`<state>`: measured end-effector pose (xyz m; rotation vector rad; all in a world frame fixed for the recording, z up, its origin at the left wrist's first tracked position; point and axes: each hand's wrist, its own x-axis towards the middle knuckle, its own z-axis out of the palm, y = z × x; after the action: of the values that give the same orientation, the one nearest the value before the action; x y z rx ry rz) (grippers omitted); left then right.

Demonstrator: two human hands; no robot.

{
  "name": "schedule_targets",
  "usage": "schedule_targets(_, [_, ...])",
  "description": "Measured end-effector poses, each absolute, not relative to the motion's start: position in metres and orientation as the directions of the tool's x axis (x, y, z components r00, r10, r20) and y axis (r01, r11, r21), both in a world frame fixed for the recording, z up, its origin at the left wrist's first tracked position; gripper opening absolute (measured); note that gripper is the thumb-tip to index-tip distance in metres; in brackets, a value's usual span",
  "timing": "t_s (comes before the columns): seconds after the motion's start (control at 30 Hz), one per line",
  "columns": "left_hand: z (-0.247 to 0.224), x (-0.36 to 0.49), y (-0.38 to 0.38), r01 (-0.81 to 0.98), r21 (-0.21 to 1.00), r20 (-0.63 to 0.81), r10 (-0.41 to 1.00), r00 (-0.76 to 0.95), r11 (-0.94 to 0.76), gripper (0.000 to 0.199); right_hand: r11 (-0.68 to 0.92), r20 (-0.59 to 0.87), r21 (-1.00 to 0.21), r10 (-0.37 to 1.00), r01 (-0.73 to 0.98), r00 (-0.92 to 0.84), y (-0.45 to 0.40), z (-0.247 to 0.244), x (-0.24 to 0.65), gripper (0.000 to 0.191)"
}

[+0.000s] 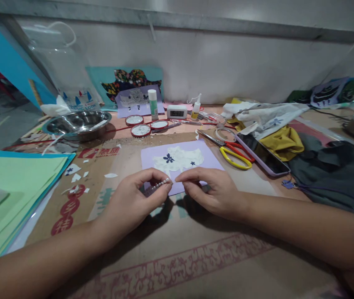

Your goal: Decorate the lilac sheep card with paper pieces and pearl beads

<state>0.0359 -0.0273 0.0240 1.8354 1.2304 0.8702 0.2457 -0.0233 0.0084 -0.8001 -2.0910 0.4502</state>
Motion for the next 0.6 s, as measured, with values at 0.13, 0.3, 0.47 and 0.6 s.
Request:
schedule_targets(0.13, [0.025, 0.0362, -0.0274, 0.43, 0.864, 0.126, 0.94, 0.318, -0.261, 0.016, 0.732, 0.568, -0.566, 0.68, 0.38, -0.463, -0.0232, 0.008, 0.2463, 0.018])
schedule_targets(0.3, [0.025, 0.0359, -0.0276, 0.436, 0.857, 0.134, 0.936, 0.326, -0.275, 0.015, 0.749, 0.582, -0.555, 0.661, 0.362, -0.474, -0.0228, 0.0068, 0.2465, 0.018])
schedule_targets(0.47, [0.0235, 0.0353, -0.0276, 0.445, 0.85, 0.134, 0.934, 0.333, -0.28, 0.015, 0.739, 0.568, -0.567, 0.671, 0.365, -0.476, -0.0226, 0.0065, 0.2461, 0.018])
schedule_targets(0.6, [0.0226, 0.0345, -0.0274, 0.447, 0.85, 0.13, 0.933, 0.337, -0.279, 0.015, 0.741, 0.563, -0.567, 0.667, 0.359, -0.488, -0.0228, 0.0064, 0.2463, 0.018])
